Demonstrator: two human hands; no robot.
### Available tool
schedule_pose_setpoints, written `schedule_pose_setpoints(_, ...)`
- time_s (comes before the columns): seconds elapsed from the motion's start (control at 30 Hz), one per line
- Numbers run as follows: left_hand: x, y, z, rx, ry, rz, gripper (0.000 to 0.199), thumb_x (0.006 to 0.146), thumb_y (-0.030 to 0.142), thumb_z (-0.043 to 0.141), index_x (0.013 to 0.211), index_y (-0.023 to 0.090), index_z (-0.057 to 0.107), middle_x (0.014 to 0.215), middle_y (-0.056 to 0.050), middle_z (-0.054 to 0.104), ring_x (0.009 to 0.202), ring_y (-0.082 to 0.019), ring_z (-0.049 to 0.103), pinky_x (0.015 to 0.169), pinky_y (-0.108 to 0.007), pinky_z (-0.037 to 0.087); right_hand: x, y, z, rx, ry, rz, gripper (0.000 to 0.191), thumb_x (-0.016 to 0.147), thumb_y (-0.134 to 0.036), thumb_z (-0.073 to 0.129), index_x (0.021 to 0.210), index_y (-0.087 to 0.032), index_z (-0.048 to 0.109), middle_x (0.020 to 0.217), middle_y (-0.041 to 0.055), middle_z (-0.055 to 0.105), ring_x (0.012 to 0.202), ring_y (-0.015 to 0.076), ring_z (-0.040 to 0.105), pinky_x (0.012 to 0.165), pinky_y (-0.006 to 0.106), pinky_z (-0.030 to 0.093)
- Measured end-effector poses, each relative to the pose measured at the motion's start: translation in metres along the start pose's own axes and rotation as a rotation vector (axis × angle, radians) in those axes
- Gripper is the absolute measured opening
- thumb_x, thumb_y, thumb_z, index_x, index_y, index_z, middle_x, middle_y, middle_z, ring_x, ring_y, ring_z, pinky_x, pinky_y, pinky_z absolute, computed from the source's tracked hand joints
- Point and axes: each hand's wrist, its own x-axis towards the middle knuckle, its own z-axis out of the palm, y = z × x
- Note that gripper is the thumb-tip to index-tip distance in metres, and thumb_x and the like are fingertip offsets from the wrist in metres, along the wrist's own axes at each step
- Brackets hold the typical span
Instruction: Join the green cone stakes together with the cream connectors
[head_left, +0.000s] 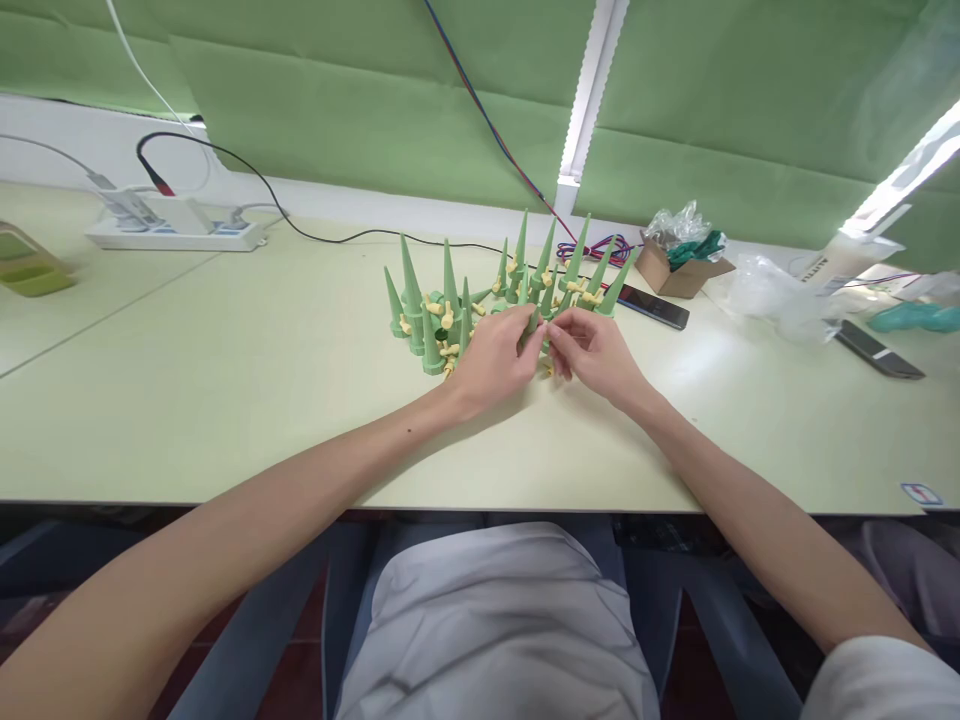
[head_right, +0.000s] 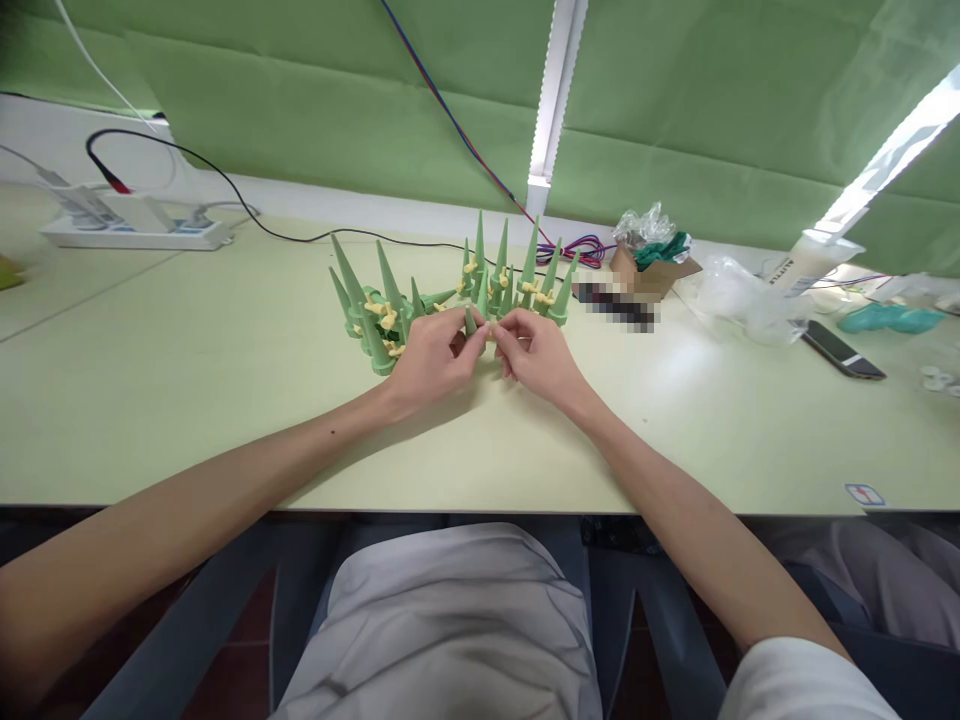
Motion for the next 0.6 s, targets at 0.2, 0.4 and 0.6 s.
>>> schedule_pose_setpoints(0.2,-0.0009,-0.0008,0.0013,-0.006,0.004,0.033,0.018,0.096,0.022,0.052,0.078,0.018,0.055,0.06,0.002,0.049,0.055,-0.013,0.045,0.057,-0.029,0.037,-0.0005,0.0028,-0.0005,-0.044,-0.019,0.033,0.039,0.093,-0.057,0.059,0.079,-0.021,0.053,0.052,-0.0035,0.054,0.042,0.0116,0.049,0.046,0.027,0.04)
schedule_pose_setpoints(0.4,-0.0018,0.0023,0.0011,-0.028,-0.003,0.082,0.021,0.097,0.022,0.051,0.075,0.019,0.052,0.059,0.002,0.047,0.054,-0.013,0.043,0.057,-0.028,0.037,0.0005,0.0047,-0.0013,-0.173,-0.02,0.021,0.052,0.098,-0.061,0.046,0.063,-0.022,0.044,0.043,-0.0031,0.047,0.042,0.0116,0.045,0.047,0.027,0.034)
schedule_pose_setpoints(0.6,-0.0008,0.0004,0.0004,-0.018,0.009,0.045,0.02,0.096,0.022,0.052,0.076,0.019,0.053,0.059,0.002,0.049,0.053,-0.013,0.043,0.056,-0.029,0.036,0.0008,0.0058,0.0012,-0.113,-0.013,0.01,0.049,0.095,-0.065,0.049,0.071,-0.022,0.048,0.05,-0.0033,0.05,0.044,0.0118,0.048,0.047,0.027,0.038)
